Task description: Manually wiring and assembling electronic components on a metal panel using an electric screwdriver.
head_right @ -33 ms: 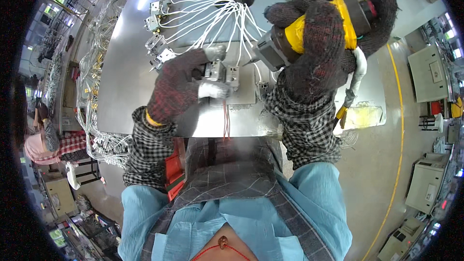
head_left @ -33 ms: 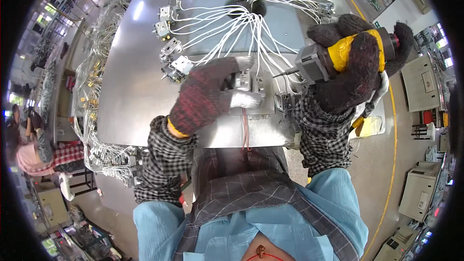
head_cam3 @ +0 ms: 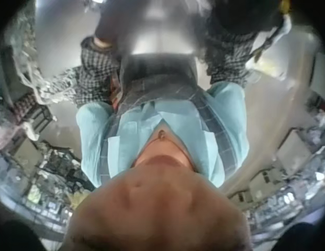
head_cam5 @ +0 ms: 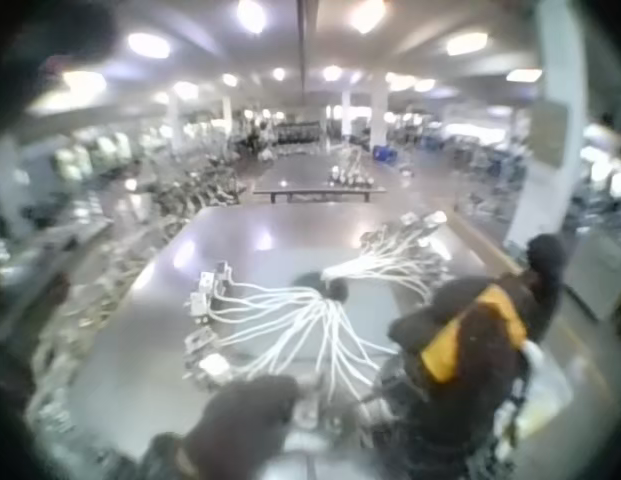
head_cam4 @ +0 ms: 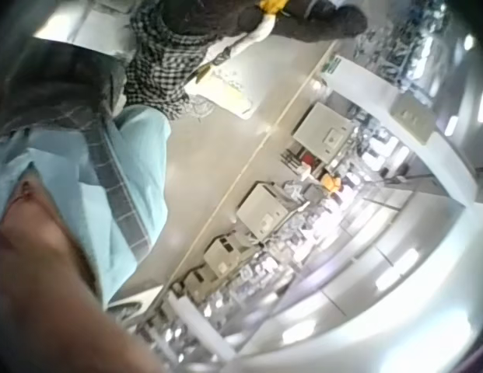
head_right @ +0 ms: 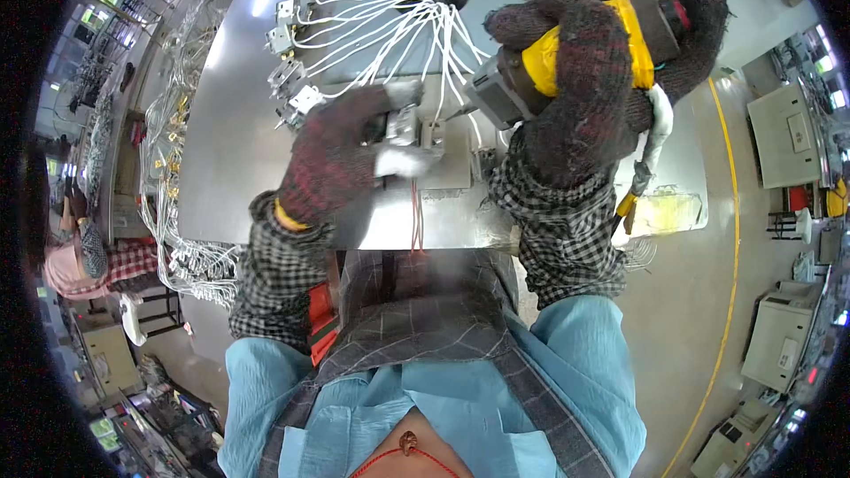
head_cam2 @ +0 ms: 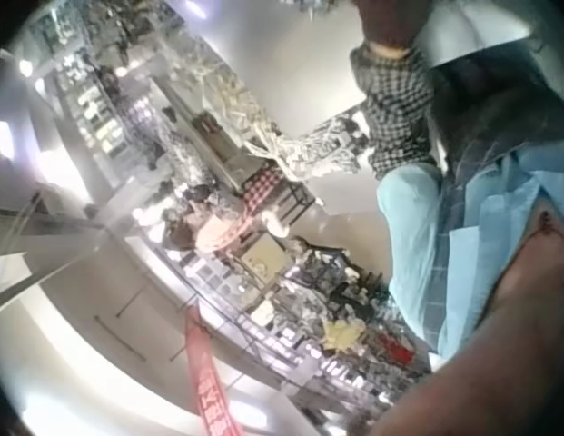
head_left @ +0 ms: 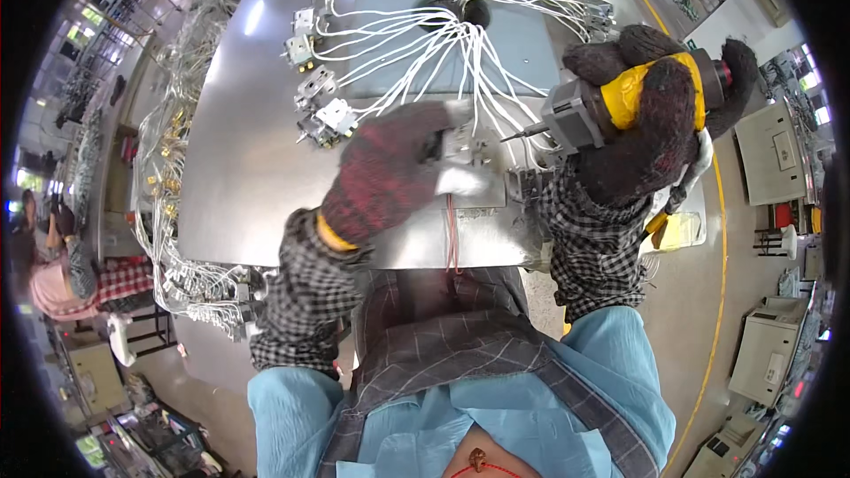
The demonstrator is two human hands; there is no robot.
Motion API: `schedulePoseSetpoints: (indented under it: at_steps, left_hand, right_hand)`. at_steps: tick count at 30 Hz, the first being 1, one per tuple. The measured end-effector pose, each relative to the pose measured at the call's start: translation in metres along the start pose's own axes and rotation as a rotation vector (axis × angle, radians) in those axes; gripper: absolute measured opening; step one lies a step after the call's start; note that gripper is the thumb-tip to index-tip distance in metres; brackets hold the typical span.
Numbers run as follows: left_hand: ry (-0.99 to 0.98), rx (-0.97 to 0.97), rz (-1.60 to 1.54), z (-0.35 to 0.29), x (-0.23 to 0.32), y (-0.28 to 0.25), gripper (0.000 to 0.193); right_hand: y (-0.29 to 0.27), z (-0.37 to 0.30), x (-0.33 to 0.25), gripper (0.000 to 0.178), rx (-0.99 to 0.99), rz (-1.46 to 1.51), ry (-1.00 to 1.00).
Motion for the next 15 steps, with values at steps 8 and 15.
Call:
schedulePoseSetpoints:
  at_steps: [8, 15]
  left_hand:
    - [-0.219, -0.311, 0.104, 0.007, 0.01, -0.003, 0.069]
    - [-0.201, -0.355, 0.142, 0.011, 0.014, 0.003, 0.067]
  right_hand:
    - [0.007, -0.002, -0.009, 0.064, 0.083, -0.403, -0.035]
    - [0.009, -0.022, 0.003, 0.069, 0.078, 0.006, 0.113]
Point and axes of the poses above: each hand's wrist, its own z-axis towards the middle knuckle, its own y-axis out of the palm, x = y × z, the point moved 1 cm from there along z, towards the middle knuckle, and after that the axes turned 13 degrees about z, right-handed, at the moved point
